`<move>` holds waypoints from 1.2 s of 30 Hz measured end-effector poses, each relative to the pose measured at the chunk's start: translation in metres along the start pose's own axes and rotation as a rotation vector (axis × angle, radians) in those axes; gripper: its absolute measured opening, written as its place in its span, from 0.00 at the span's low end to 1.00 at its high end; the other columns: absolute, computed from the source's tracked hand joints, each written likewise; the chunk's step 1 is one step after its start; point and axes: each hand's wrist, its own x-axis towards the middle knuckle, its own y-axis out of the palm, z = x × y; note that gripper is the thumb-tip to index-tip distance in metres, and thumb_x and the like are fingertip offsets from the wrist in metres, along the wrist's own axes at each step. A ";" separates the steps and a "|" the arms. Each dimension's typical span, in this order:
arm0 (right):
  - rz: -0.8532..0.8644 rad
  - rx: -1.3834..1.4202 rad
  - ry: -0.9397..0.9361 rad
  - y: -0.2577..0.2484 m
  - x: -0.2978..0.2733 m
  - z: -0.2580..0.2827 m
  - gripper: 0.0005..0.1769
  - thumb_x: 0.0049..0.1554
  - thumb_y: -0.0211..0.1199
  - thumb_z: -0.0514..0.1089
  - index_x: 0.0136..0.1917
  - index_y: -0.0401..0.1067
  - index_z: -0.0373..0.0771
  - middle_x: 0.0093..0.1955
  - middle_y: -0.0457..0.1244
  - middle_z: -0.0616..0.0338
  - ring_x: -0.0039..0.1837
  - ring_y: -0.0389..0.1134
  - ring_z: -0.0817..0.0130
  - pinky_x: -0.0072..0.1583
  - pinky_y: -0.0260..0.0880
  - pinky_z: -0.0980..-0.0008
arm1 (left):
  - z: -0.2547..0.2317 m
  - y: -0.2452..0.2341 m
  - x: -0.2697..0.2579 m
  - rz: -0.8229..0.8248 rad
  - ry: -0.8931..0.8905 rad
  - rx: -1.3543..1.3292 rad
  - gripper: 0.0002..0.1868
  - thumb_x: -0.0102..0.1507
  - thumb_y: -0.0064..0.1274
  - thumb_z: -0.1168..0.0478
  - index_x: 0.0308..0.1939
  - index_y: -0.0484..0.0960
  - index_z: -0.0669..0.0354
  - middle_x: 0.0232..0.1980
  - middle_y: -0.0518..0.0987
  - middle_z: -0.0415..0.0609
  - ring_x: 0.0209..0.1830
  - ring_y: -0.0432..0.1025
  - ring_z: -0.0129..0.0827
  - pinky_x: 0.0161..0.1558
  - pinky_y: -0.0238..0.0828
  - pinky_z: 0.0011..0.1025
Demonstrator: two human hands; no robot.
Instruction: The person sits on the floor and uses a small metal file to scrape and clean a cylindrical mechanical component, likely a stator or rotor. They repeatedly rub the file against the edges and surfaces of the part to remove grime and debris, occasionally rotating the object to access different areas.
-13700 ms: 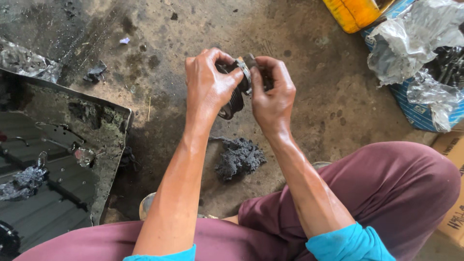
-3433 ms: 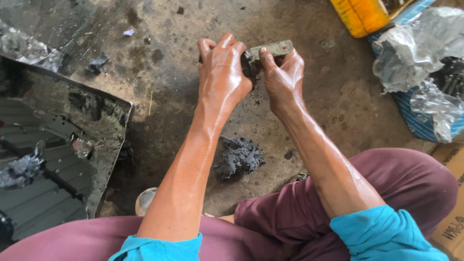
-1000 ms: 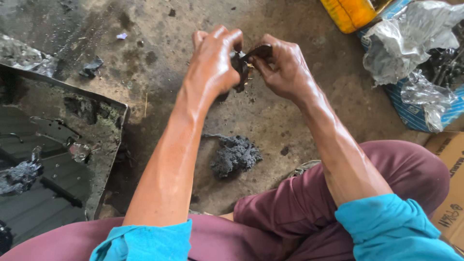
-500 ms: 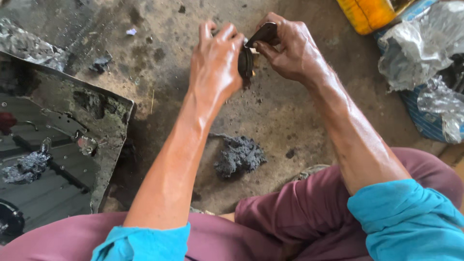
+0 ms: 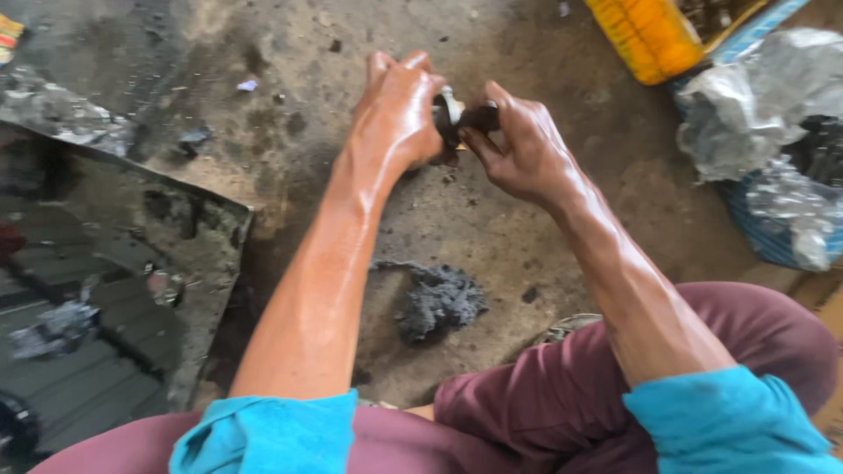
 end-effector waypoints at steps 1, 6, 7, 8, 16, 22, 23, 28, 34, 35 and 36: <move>0.006 0.016 0.065 -0.003 0.003 -0.001 0.12 0.59 0.70 0.37 0.50 0.68 0.34 0.40 0.69 0.50 0.39 0.70 0.59 0.42 0.68 0.61 | -0.004 0.000 0.003 0.030 -0.023 0.006 0.34 0.43 0.63 0.74 0.56 0.84 0.55 0.62 0.75 0.45 0.62 0.61 0.52 0.62 0.70 0.37; 0.098 0.040 0.210 -0.006 0.012 -0.001 0.10 0.61 0.70 0.39 0.48 0.68 0.36 0.37 0.67 0.52 0.40 0.70 0.66 0.42 0.68 0.62 | -0.001 -0.009 0.000 0.040 0.001 0.016 0.35 0.42 0.65 0.72 0.56 0.84 0.58 0.60 0.76 0.46 0.60 0.62 0.52 0.60 0.73 0.36; 0.147 0.044 0.210 -0.013 0.013 0.000 0.10 0.60 0.70 0.38 0.48 0.69 0.36 0.39 0.68 0.53 0.42 0.71 0.66 0.44 0.69 0.64 | -0.004 -0.010 0.002 0.047 -0.004 0.032 0.33 0.44 0.68 0.67 0.55 0.84 0.58 0.59 0.77 0.47 0.60 0.61 0.53 0.60 0.72 0.38; 0.192 0.054 0.210 -0.018 0.011 0.001 0.10 0.59 0.70 0.38 0.48 0.69 0.37 0.41 0.69 0.54 0.44 0.71 0.67 0.45 0.70 0.65 | -0.006 -0.012 0.002 0.056 -0.011 0.055 0.31 0.45 0.70 0.61 0.54 0.85 0.58 0.57 0.77 0.47 0.60 0.61 0.54 0.61 0.71 0.39; -0.086 0.478 0.280 -0.018 -0.011 -0.010 0.08 0.64 0.66 0.34 0.53 0.68 0.36 0.47 0.68 0.60 0.52 0.72 0.73 0.54 0.74 0.72 | 0.004 -0.016 0.004 0.096 0.123 0.110 0.36 0.45 0.76 0.47 0.53 0.85 0.57 0.59 0.76 0.51 0.64 0.61 0.50 0.69 0.63 0.42; -0.188 0.759 0.310 0.018 -0.007 -0.027 0.07 0.63 0.68 0.33 0.53 0.72 0.35 0.49 0.69 0.60 0.54 0.71 0.74 0.57 0.75 0.70 | -0.007 -0.013 -0.020 0.026 0.003 0.149 0.35 0.48 0.71 0.50 0.60 0.82 0.46 0.72 0.69 0.45 0.78 0.49 0.52 0.69 0.56 0.58; -0.192 0.843 0.312 0.019 -0.006 -0.029 0.07 0.62 0.68 0.33 0.53 0.72 0.35 0.50 0.70 0.59 0.54 0.72 0.73 0.58 0.76 0.69 | -0.013 -0.010 -0.025 0.007 -0.040 0.221 0.35 0.48 0.71 0.48 0.60 0.81 0.44 0.74 0.66 0.49 0.78 0.47 0.54 0.67 0.50 0.67; -0.153 1.001 0.354 0.023 -0.006 -0.041 0.06 0.62 0.65 0.35 0.54 0.73 0.35 0.51 0.70 0.57 0.53 0.72 0.71 0.61 0.78 0.65 | -0.024 0.014 -0.040 -0.295 0.021 0.446 0.25 0.54 0.66 0.63 0.55 0.84 0.43 0.70 0.69 0.50 0.76 0.48 0.55 0.64 0.47 0.82; -0.116 0.948 0.254 0.022 0.001 -0.040 0.03 0.67 0.59 0.36 0.55 0.68 0.36 0.52 0.69 0.59 0.56 0.72 0.72 0.63 0.77 0.65 | -0.010 -0.001 -0.019 -0.019 -0.096 0.061 0.30 0.48 0.67 0.71 0.55 0.83 0.55 0.65 0.72 0.46 0.69 0.58 0.54 0.53 0.79 0.45; -0.103 0.850 0.220 0.020 0.003 -0.038 0.03 0.68 0.58 0.35 0.55 0.67 0.35 0.52 0.69 0.59 0.57 0.71 0.72 0.64 0.77 0.66 | -0.011 -0.006 -0.015 0.000 -0.095 0.070 0.28 0.48 0.67 0.71 0.53 0.85 0.55 0.62 0.74 0.44 0.67 0.60 0.51 0.56 0.78 0.43; -0.091 0.751 0.185 0.018 0.006 -0.035 0.03 0.69 0.58 0.35 0.55 0.66 0.35 0.52 0.69 0.59 0.58 0.71 0.73 0.65 0.78 0.67 | -0.011 -0.009 -0.011 0.020 -0.093 0.080 0.25 0.48 0.67 0.71 0.51 0.86 0.55 0.59 0.75 0.42 0.65 0.62 0.49 0.58 0.77 0.41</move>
